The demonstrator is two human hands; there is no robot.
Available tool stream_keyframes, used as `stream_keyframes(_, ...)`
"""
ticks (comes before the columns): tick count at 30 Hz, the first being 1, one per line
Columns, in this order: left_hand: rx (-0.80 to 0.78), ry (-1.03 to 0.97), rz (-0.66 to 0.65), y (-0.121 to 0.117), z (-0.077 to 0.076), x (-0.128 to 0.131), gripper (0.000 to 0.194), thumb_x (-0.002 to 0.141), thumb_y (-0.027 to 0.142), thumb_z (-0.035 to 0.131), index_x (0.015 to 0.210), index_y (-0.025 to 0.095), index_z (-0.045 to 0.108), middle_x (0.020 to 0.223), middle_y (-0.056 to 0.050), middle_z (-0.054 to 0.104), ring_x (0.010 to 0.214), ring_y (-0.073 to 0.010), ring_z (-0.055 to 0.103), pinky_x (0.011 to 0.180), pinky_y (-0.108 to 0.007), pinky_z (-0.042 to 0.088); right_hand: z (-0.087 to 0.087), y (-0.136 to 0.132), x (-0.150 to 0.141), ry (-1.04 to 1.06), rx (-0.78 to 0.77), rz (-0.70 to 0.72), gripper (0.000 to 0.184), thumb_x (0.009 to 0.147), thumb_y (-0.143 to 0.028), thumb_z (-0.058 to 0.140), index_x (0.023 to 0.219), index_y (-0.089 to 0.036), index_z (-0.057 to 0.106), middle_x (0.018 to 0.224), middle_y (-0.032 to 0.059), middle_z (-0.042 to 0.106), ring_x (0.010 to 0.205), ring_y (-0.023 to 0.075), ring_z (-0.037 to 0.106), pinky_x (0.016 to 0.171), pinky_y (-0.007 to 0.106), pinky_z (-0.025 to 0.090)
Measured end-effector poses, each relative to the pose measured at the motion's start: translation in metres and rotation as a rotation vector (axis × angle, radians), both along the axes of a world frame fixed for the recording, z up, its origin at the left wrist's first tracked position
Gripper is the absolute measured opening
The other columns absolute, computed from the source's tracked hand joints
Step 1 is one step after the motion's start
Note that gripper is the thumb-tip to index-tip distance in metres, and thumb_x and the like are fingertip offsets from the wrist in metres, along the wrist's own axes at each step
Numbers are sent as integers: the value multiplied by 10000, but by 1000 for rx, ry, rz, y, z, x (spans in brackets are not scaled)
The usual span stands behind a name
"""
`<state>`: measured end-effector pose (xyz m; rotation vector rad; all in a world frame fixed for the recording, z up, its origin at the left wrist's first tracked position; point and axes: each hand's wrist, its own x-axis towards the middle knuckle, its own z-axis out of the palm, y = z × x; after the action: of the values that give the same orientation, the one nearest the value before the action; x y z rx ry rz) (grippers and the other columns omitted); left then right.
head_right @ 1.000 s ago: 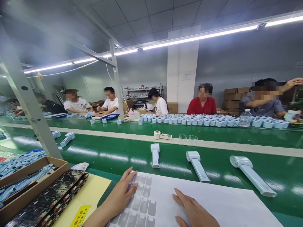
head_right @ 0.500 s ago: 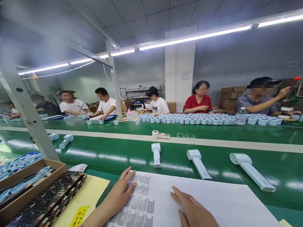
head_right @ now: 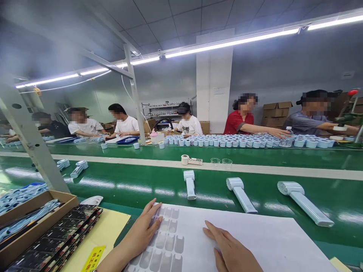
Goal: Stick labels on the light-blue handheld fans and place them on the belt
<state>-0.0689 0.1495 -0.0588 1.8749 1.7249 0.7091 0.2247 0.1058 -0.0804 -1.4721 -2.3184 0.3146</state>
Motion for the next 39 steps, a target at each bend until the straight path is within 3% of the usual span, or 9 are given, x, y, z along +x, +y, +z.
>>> stream_keyframes(9, -12, 4, 1, -3, 3, 2, 611, 889, 354, 396, 1420, 63, 479, 1610, -199, 253, 1422, -279, 376, 1139, -383, 311, -2, 2, 1, -7, -26, -1, 533, 990, -287, 322, 1498, -149, 406, 1438, 36, 567, 1293, 214, 560, 1062, 347, 495)
stream_keyframes(18, -5, 10, -4, 0, 0, 0, 614, 892, 362, 404, 1423, 64, 476, 1615, -194, 246, 1424, -287, 371, 1145, -401, 304, -6, 3, 1, 0, 24, -7, 514, 985, -287, 366, 1482, -176, 437, 1410, 18, 597, 1270, 198, 583, 1028, 304, 524)
stream_keyframes(30, 8, -6, 1, -1, 0, 0, 585, 890, 346, 420, 1414, 98, 492, 1608, -177, 277, 1427, -262, 371, 1146, -390, 306, 2, -2, -1, 36, 28, -20, 499, 974, -267, 396, 1465, -210, 470, 1398, 24, 608, 1263, 229, 591, 1037, 354, 527)
stream_keyframes(39, -6, 4, -11, 2, -2, -2, 613, 891, 387, 419, 1414, 74, 485, 1607, -196, 266, 1413, -309, 388, 1131, -419, 327, 5, -2, -3, -1, 5, -28, 509, 984, -277, 364, 1477, -186, 444, 1413, 25, 594, 1270, 213, 584, 1047, 334, 512)
